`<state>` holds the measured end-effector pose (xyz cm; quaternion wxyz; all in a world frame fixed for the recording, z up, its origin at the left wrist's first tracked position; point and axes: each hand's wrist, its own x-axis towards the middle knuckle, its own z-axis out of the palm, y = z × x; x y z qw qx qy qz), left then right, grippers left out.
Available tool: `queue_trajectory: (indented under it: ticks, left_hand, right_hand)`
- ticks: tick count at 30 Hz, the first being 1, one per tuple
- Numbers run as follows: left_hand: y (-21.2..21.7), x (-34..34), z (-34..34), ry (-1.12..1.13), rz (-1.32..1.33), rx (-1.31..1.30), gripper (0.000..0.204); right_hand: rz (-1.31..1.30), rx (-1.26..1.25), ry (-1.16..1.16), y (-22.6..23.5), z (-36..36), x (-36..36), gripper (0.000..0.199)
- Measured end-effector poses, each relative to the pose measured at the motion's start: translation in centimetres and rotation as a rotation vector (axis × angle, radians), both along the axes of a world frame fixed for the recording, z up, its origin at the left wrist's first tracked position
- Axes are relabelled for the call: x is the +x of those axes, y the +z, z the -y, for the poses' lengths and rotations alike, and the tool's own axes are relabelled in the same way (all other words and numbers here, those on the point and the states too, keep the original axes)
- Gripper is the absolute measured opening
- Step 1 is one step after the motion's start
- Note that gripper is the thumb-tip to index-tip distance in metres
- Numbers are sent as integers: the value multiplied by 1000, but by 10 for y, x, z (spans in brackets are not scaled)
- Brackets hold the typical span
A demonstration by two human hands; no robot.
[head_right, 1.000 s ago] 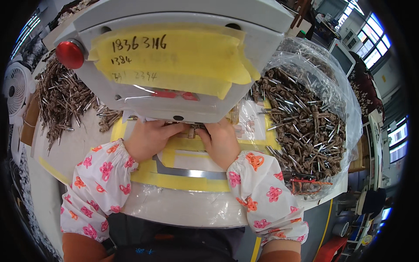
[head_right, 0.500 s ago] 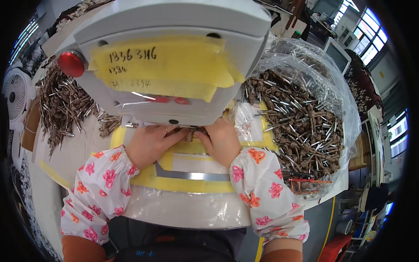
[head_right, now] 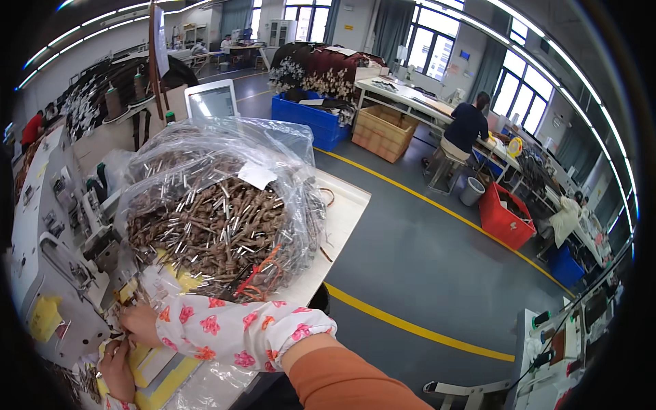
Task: The person processes small leather components using an industrial sewing machine.
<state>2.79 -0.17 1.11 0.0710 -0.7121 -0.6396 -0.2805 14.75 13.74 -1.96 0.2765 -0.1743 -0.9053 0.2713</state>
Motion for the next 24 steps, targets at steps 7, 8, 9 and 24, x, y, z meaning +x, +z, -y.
queue_trajectory:
  ticks: [7, 8, 9, 24]
  left_hand:
    - [3, -15, 10, 2, -54, -238, 34]
    - [4, -16, 7, 0, -88, -236, 33]
    - [3, -15, 4, 1, -96, -223, 33]
    - [0, -19, 2, -57, -143, -235, 40]
  right_hand:
    - [-74, -99, 62, -7, 1, -7, 16]
    - [-111, -81, 56, -10, 3, -10, 17]
    - [-148, -63, 52, -12, 0, -12, 17]
    - [-150, 62, -5, -19, -6, -3, 11]
